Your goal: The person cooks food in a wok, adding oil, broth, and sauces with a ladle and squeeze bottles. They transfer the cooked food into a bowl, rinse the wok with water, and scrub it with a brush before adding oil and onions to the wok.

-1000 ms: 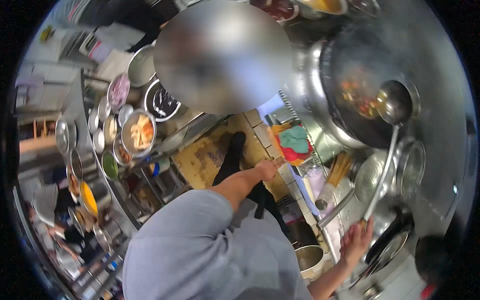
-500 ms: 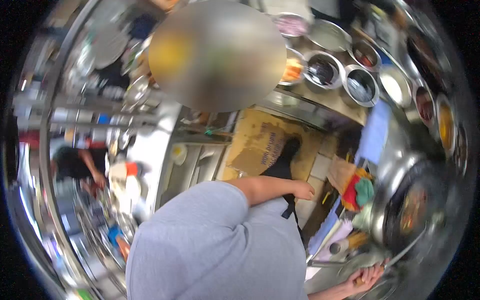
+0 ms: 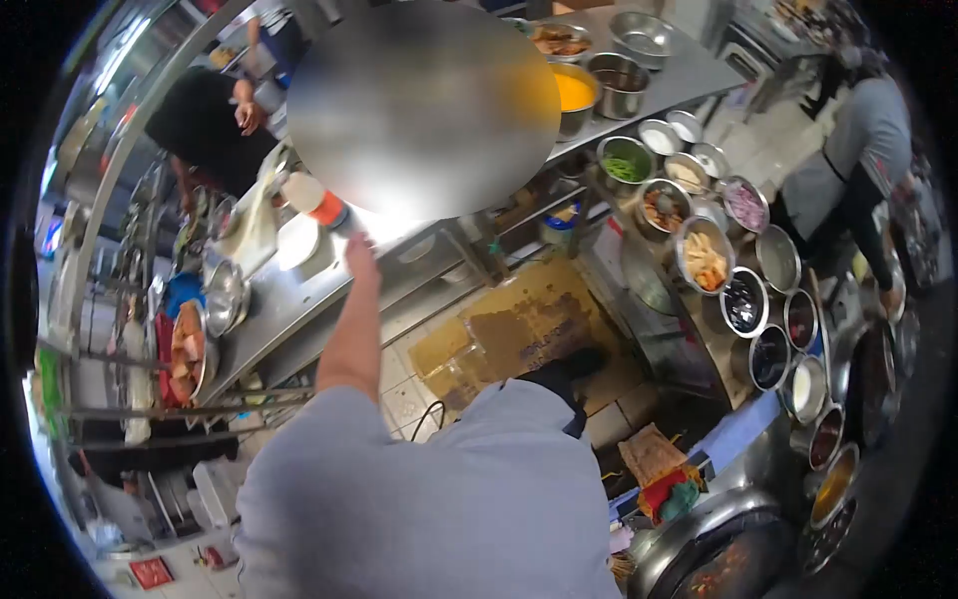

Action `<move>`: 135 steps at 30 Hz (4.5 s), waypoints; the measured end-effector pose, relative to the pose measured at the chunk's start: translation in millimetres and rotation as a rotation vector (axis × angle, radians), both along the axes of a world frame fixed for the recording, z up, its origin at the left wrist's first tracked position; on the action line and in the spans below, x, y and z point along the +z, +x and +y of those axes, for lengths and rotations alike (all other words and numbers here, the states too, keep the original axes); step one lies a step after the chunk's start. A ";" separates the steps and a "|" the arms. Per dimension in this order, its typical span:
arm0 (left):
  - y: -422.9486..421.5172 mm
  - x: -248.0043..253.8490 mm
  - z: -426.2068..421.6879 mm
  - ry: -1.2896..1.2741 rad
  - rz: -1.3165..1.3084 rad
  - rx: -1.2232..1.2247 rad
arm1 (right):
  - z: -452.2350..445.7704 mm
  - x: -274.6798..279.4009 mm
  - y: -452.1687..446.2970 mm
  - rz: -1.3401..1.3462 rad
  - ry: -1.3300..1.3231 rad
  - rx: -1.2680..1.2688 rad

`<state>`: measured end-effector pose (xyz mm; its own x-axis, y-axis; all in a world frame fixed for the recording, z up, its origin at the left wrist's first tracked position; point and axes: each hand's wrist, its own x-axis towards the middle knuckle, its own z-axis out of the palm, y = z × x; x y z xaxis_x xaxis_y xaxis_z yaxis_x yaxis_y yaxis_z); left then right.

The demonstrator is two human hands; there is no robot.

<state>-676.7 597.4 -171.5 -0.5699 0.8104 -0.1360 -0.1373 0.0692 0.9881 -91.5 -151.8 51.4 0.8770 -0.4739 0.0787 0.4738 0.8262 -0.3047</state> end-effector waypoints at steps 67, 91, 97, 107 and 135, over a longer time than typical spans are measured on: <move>676.2 155.5 -677.2 1.631 0.384 -2.285 | 105.9 -12.2 -181.9 0.818 -0.319 0.094; 603.1 134.9 -295.2 -0.505 -0.181 -2.183 | 67.4 -61.5 -232.4 0.379 -0.019 0.267; 361.3 51.9 -110.0 -0.430 -0.005 -1.329 | 14.9 -72.6 -152.6 0.170 0.067 0.534; 91.4 57.0 -20.4 -0.005 -0.489 -0.067 | -1.4 -24.4 -69.5 0.121 -0.036 0.634; 564.7 72.3 -501.5 2.276 1.336 -2.486 | 136.7 -17.7 -157.9 1.097 -1.054 -0.207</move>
